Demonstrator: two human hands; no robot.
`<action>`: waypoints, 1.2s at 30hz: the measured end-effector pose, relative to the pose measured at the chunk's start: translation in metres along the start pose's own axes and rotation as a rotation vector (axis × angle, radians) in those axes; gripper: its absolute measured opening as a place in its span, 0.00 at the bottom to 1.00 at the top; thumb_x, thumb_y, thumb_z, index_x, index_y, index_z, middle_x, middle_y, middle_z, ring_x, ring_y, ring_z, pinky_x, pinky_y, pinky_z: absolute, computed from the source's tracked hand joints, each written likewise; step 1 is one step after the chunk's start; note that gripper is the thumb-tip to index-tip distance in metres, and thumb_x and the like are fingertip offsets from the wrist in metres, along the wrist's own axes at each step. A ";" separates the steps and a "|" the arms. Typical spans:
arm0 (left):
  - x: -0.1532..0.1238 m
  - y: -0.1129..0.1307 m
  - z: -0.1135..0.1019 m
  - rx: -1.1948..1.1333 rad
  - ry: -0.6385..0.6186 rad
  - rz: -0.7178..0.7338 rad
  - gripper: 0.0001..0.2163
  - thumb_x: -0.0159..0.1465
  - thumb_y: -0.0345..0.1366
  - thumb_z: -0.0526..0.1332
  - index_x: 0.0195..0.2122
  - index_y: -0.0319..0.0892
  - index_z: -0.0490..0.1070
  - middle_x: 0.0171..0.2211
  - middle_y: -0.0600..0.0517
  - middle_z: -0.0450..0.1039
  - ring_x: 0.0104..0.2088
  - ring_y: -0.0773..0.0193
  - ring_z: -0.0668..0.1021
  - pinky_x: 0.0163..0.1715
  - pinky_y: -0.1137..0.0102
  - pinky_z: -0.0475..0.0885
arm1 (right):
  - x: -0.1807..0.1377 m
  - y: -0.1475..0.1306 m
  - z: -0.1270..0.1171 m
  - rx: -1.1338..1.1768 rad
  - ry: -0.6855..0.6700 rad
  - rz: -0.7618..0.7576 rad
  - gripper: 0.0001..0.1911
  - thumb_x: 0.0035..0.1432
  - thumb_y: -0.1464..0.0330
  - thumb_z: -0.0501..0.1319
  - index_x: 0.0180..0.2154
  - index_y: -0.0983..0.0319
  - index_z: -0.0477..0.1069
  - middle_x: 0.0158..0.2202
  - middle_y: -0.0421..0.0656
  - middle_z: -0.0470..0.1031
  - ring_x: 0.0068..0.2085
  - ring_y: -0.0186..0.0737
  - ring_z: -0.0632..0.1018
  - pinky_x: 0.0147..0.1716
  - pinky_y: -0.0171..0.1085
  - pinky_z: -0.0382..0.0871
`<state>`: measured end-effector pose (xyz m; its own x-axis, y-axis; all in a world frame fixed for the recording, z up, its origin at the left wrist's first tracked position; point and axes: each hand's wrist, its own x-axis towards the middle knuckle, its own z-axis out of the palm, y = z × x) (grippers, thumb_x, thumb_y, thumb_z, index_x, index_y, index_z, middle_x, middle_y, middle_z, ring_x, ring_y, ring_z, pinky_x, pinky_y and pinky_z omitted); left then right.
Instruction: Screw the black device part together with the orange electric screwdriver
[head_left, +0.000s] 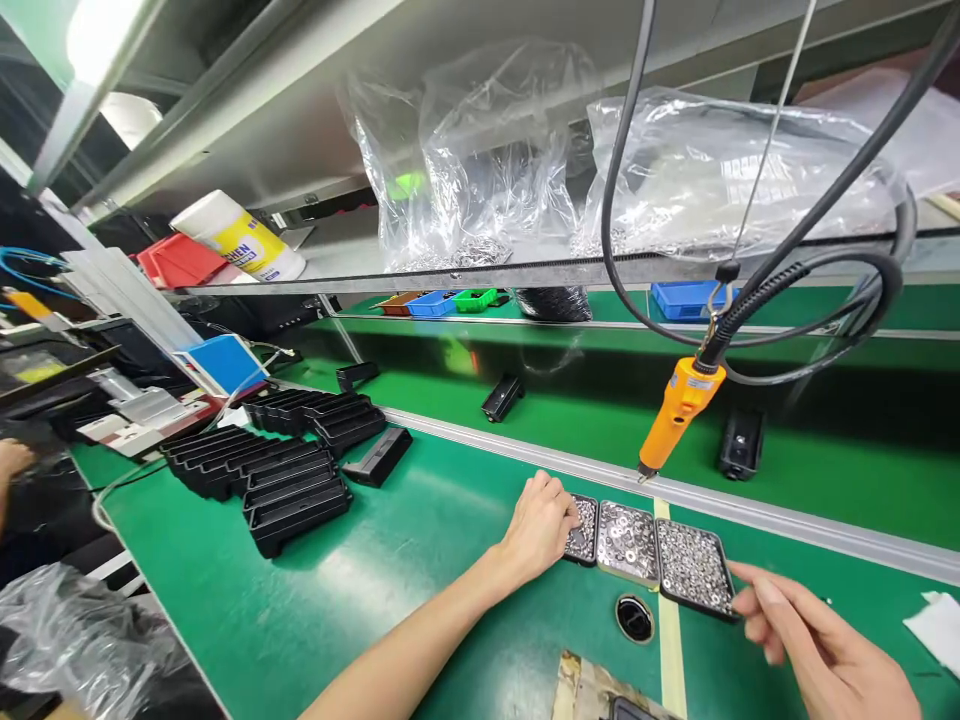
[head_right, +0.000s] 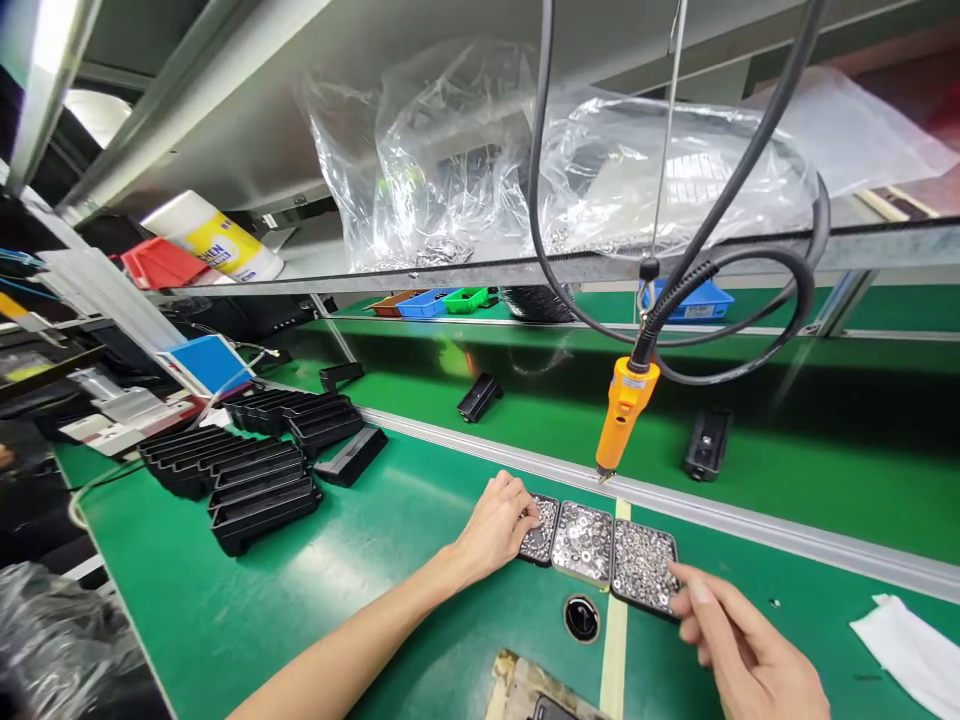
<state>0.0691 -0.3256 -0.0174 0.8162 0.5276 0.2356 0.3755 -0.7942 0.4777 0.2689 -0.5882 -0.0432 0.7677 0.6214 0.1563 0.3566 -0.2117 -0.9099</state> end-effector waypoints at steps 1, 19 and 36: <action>-0.001 0.002 -0.003 -0.019 0.004 0.001 0.05 0.67 0.25 0.62 0.35 0.41 0.73 0.40 0.47 0.74 0.46 0.52 0.71 0.51 0.55 0.68 | 0.012 -0.019 0.003 -0.018 0.009 -0.016 0.32 0.62 0.37 0.62 0.51 0.54 0.81 0.41 0.44 0.82 0.33 0.45 0.81 0.32 0.39 0.78; -0.076 0.075 -0.007 -1.085 0.055 -0.424 0.10 0.62 0.36 0.73 0.40 0.41 0.74 0.35 0.50 0.84 0.38 0.62 0.82 0.41 0.71 0.72 | 0.047 -0.146 0.049 0.545 -0.126 -0.160 0.21 0.67 0.57 0.67 0.58 0.52 0.68 0.36 0.37 0.74 0.37 0.40 0.75 0.40 0.42 0.72; -0.094 0.077 0.006 -0.821 0.210 -0.143 0.20 0.56 0.22 0.75 0.49 0.40 0.79 0.33 0.54 0.85 0.34 0.65 0.83 0.42 0.73 0.75 | -0.008 -0.164 0.061 0.916 -0.367 -0.187 0.08 0.76 0.60 0.58 0.44 0.54 0.73 0.16 0.34 0.59 0.16 0.33 0.63 0.16 0.37 0.59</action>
<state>0.0236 -0.4384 -0.0078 0.6564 0.7154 0.2394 -0.0339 -0.2890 0.9567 0.1715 -0.5122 0.0815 0.4748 0.8121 0.3392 -0.2110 0.4792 -0.8519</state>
